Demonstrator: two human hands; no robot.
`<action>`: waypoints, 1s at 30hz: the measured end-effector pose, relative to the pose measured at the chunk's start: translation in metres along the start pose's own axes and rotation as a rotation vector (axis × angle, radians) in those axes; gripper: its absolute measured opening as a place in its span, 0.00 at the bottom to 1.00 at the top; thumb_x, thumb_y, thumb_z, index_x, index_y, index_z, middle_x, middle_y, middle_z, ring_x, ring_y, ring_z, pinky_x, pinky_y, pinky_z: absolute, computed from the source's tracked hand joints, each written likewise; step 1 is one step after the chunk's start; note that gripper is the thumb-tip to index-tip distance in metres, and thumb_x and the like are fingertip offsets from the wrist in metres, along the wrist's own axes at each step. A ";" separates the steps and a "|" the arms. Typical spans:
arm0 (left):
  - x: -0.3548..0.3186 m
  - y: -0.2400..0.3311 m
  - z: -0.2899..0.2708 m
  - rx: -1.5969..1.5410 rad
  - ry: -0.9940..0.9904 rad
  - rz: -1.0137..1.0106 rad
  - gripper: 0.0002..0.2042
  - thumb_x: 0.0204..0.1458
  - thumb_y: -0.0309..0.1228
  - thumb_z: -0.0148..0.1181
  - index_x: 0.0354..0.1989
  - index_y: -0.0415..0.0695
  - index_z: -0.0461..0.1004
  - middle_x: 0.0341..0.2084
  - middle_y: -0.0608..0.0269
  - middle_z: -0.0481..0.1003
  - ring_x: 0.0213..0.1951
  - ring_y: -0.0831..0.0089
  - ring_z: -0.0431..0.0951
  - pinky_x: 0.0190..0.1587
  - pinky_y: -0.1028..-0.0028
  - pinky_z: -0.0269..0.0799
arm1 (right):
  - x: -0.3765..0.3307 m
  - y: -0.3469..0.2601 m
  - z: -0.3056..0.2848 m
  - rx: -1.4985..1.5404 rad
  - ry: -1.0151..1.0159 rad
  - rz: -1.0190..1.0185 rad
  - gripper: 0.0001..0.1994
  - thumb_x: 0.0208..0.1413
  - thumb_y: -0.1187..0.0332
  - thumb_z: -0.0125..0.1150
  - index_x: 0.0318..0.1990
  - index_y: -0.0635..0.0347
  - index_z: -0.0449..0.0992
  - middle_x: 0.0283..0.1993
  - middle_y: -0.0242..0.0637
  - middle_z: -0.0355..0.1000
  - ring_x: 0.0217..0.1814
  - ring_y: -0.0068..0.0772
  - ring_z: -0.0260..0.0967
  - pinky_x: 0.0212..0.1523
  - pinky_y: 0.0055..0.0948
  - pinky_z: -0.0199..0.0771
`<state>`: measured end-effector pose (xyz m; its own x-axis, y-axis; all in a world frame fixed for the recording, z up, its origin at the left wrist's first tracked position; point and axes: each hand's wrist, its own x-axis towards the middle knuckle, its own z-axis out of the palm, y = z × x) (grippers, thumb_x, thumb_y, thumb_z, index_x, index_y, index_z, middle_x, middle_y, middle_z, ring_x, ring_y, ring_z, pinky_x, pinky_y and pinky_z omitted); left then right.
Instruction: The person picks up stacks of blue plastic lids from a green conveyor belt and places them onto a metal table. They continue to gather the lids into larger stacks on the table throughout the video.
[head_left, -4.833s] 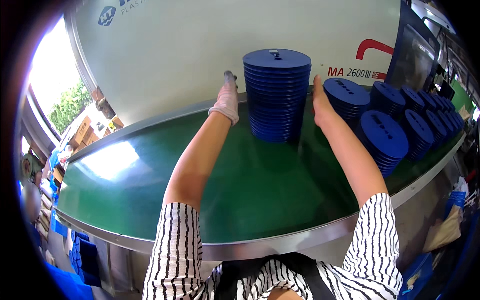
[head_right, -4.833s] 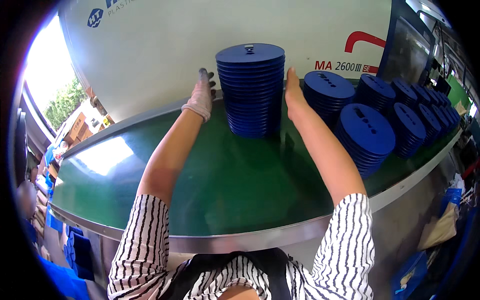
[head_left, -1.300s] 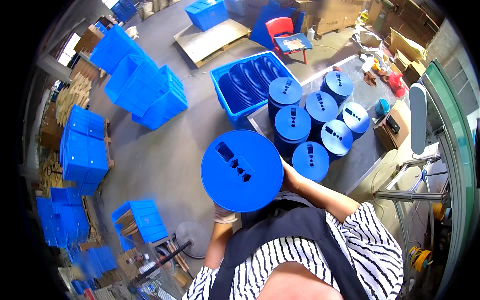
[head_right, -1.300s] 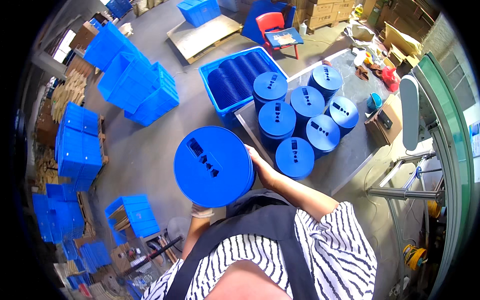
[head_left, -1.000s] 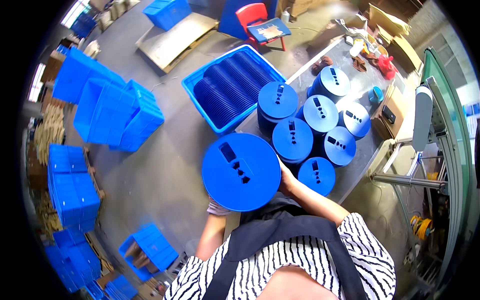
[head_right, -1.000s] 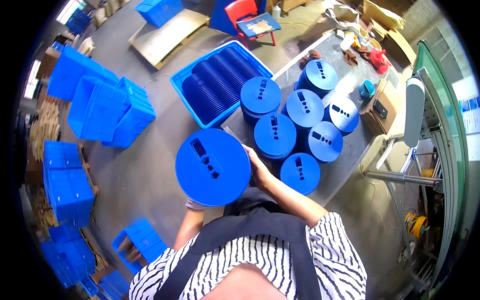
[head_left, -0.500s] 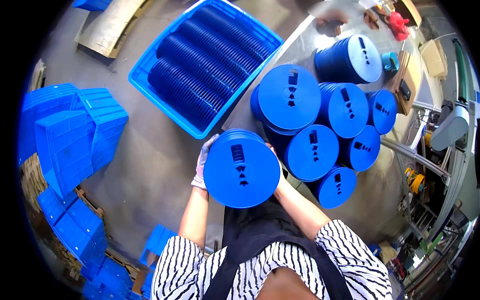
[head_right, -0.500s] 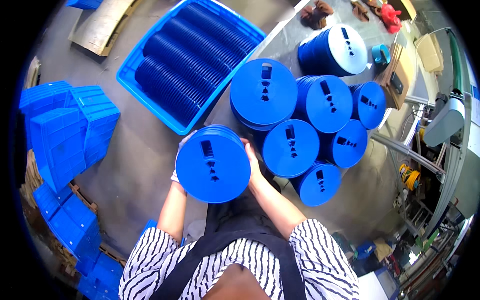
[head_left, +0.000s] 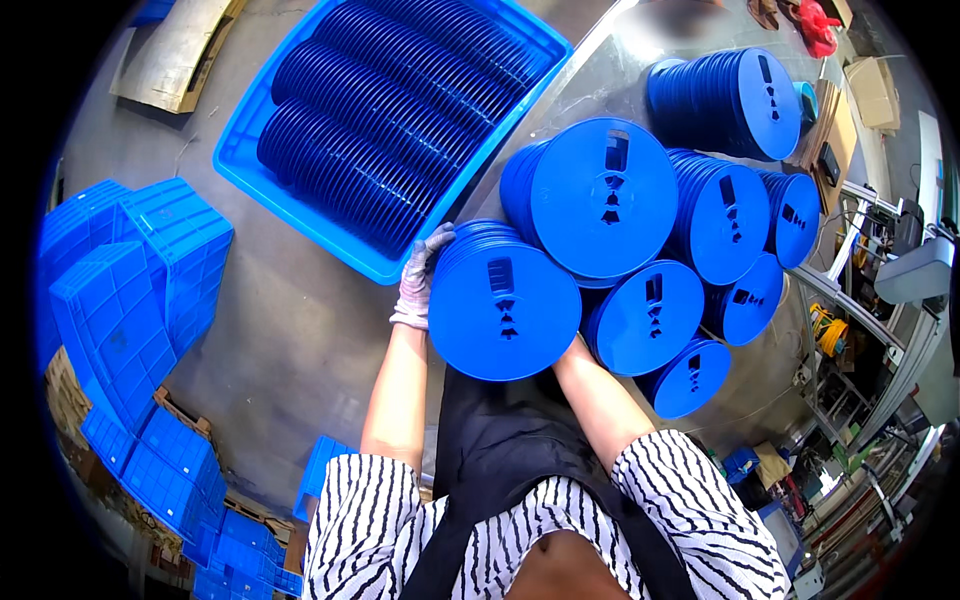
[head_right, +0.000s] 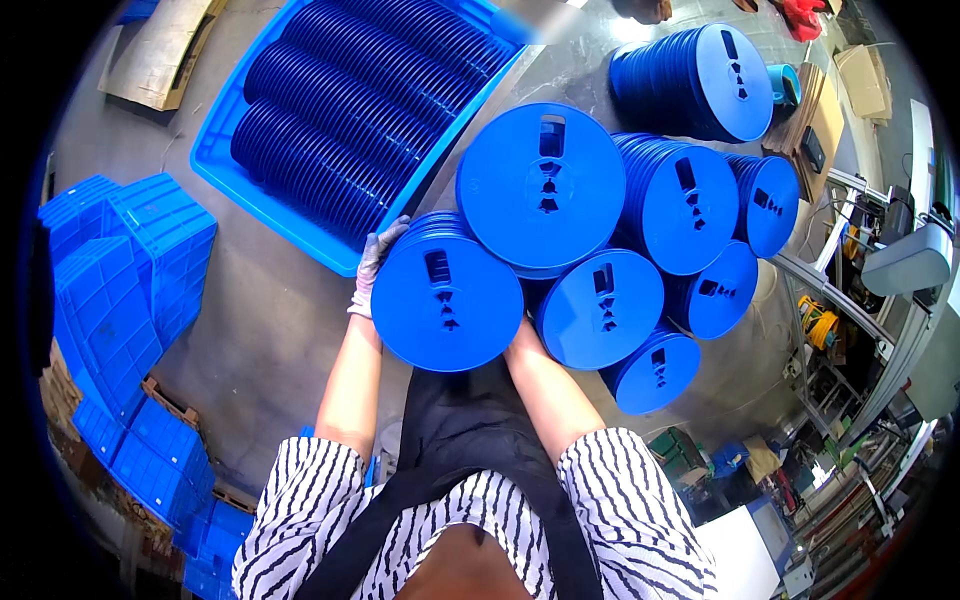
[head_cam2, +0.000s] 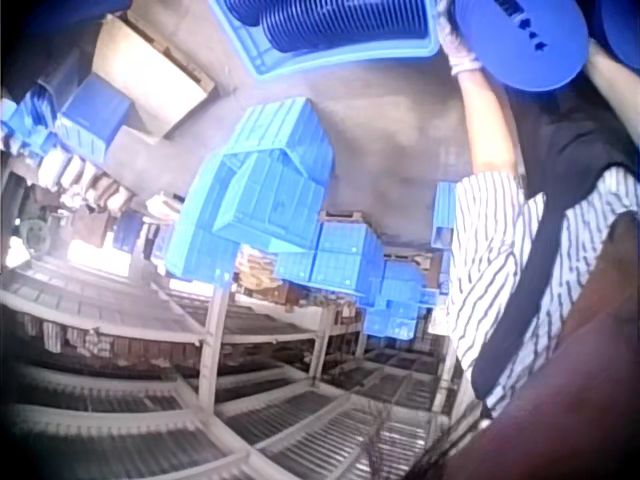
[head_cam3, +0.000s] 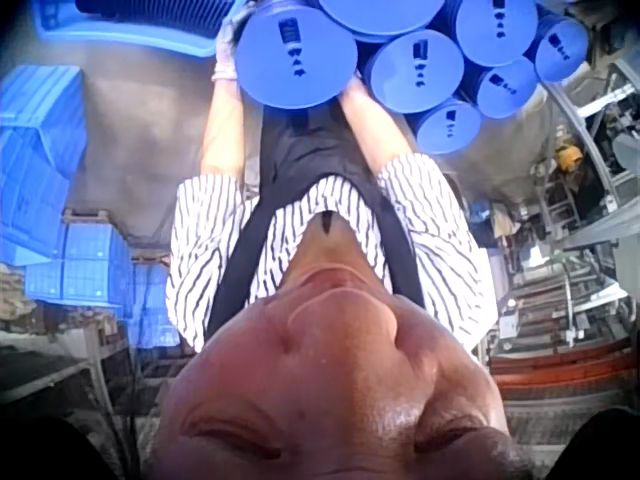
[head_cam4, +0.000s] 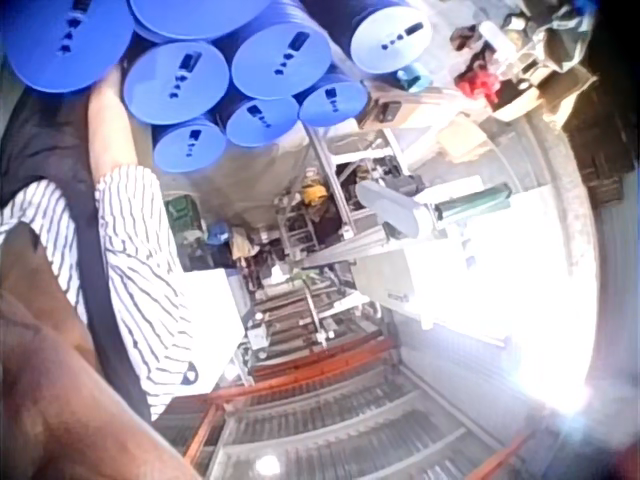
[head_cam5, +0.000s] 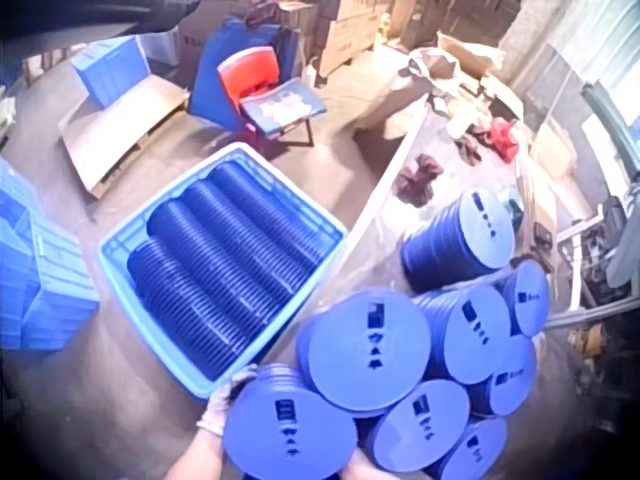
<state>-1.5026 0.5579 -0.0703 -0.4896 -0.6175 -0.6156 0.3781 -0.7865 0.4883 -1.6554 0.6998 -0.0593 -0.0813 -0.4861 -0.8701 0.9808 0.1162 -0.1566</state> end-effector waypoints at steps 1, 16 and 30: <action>0.003 0.002 0.001 -0.027 -0.001 -0.033 0.25 0.55 0.51 0.43 0.46 0.40 0.71 0.53 0.56 0.64 0.55 0.65 0.62 0.60 0.66 0.54 | -0.002 0.001 0.001 -0.012 0.011 -0.009 0.22 0.59 0.52 0.42 0.57 0.50 0.61 0.55 0.37 0.64 0.55 0.34 0.62 0.53 0.33 0.64; -0.113 -0.055 -0.026 0.490 0.478 0.220 0.24 0.56 0.46 0.44 0.55 0.43 0.61 0.51 0.59 0.66 0.51 0.68 0.66 0.54 0.69 0.59 | -0.182 -0.006 -0.163 -0.659 0.247 0.033 0.26 0.58 0.51 0.43 0.60 0.55 0.56 0.60 0.38 0.58 0.59 0.35 0.58 0.56 0.34 0.56; -0.285 -0.239 0.090 1.665 0.072 -0.423 0.22 0.55 0.42 0.40 0.53 0.42 0.65 0.47 0.55 0.70 0.51 0.60 0.68 0.53 0.67 0.60 | -0.423 0.138 -0.550 -0.109 0.568 -0.361 0.22 0.55 0.57 0.54 0.54 0.56 0.62 0.50 0.43 0.67 0.45 0.36 0.67 0.44 0.35 0.70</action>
<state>-1.5239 0.9227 0.0443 -0.2820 -0.4206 -0.8623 -0.9401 -0.0582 0.3358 -1.5826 1.3978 0.0301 -0.5097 0.0161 -0.8602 0.8537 0.1334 -0.5033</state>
